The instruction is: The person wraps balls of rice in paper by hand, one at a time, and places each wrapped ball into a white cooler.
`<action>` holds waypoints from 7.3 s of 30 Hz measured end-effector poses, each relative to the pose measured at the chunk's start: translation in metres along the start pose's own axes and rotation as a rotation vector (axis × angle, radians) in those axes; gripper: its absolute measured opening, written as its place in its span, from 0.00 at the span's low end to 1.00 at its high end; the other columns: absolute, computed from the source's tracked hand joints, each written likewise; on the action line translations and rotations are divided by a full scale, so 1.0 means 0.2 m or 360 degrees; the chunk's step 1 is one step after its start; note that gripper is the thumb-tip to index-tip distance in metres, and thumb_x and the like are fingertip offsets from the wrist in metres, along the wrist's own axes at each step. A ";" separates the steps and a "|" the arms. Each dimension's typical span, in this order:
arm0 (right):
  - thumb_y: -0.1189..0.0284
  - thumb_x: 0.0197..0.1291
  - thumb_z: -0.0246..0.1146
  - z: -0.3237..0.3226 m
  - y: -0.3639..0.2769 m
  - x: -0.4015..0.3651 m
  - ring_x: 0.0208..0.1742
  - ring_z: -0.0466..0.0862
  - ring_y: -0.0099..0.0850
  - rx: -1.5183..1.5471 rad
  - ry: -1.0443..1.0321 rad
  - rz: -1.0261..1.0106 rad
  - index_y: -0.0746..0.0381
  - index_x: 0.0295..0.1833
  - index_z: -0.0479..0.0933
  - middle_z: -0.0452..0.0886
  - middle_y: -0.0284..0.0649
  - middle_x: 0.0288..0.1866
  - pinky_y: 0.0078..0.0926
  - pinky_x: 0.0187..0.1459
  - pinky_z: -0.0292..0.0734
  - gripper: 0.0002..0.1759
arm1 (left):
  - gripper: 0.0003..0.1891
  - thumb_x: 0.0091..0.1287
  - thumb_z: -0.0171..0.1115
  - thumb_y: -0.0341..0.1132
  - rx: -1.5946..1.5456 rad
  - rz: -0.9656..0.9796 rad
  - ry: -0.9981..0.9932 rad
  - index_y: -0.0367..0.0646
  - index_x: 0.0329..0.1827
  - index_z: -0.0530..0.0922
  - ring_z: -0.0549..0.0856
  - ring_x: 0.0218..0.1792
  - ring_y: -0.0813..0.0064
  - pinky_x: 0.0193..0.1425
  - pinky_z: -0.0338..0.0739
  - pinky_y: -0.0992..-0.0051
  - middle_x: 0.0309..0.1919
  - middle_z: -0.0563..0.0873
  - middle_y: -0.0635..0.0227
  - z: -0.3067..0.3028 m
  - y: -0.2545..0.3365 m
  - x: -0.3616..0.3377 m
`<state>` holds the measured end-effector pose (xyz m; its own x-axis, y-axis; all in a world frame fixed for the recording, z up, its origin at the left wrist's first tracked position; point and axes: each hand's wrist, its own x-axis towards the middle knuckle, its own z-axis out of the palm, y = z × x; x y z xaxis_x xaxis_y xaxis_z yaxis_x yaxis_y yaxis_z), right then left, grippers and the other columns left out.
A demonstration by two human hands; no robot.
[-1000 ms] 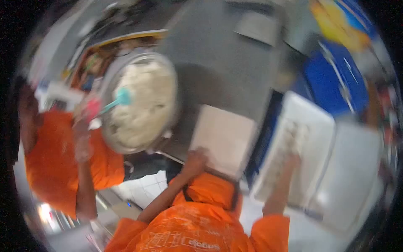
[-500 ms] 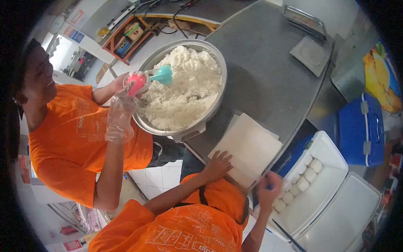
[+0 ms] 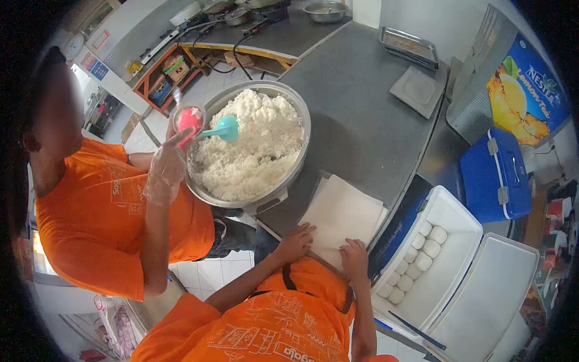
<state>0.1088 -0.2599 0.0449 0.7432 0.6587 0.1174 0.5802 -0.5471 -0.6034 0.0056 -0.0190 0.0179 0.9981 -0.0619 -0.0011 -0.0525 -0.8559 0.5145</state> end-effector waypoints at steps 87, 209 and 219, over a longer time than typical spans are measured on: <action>0.62 0.64 0.65 0.01 0.40 0.17 0.36 0.85 0.51 0.0445 0.0374 0.0893 0.66 0.38 0.84 0.87 0.49 0.36 0.43 0.41 0.79 0.16 | 0.15 0.66 0.71 0.35 -0.0773 -0.0976 0.0708 0.38 0.52 0.85 0.89 0.36 0.68 0.44 0.81 0.68 0.34 0.91 0.65 -0.04 -0.01 0.37; 0.64 0.55 0.76 -0.49 0.49 -0.34 0.56 0.79 0.33 0.1821 0.2088 0.2028 0.64 0.71 0.65 0.77 0.40 0.60 0.31 0.57 0.75 0.41 | 0.35 0.58 0.77 0.40 -0.0084 -0.0258 -0.0149 0.44 0.69 0.73 0.74 0.63 0.50 0.65 0.72 0.54 0.66 0.73 0.52 -0.10 0.21 0.15; 0.73 0.61 0.68 0.06 1.42 -0.71 0.50 0.79 0.36 0.2632 0.2961 0.2089 0.59 0.58 0.76 0.79 0.41 0.49 0.32 0.47 0.78 0.19 | 0.42 0.54 0.78 0.46 0.0161 -0.0240 -0.0240 0.44 0.71 0.70 0.55 0.77 0.39 0.76 0.58 0.42 0.78 0.56 0.46 -0.13 0.21 0.12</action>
<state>0.1644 -0.5037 -0.1522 0.2149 -0.5109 -0.8323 0.1319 0.8596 -0.4936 0.0286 -0.0438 0.0612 0.9790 0.0008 -0.2037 0.0861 -0.9080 0.4100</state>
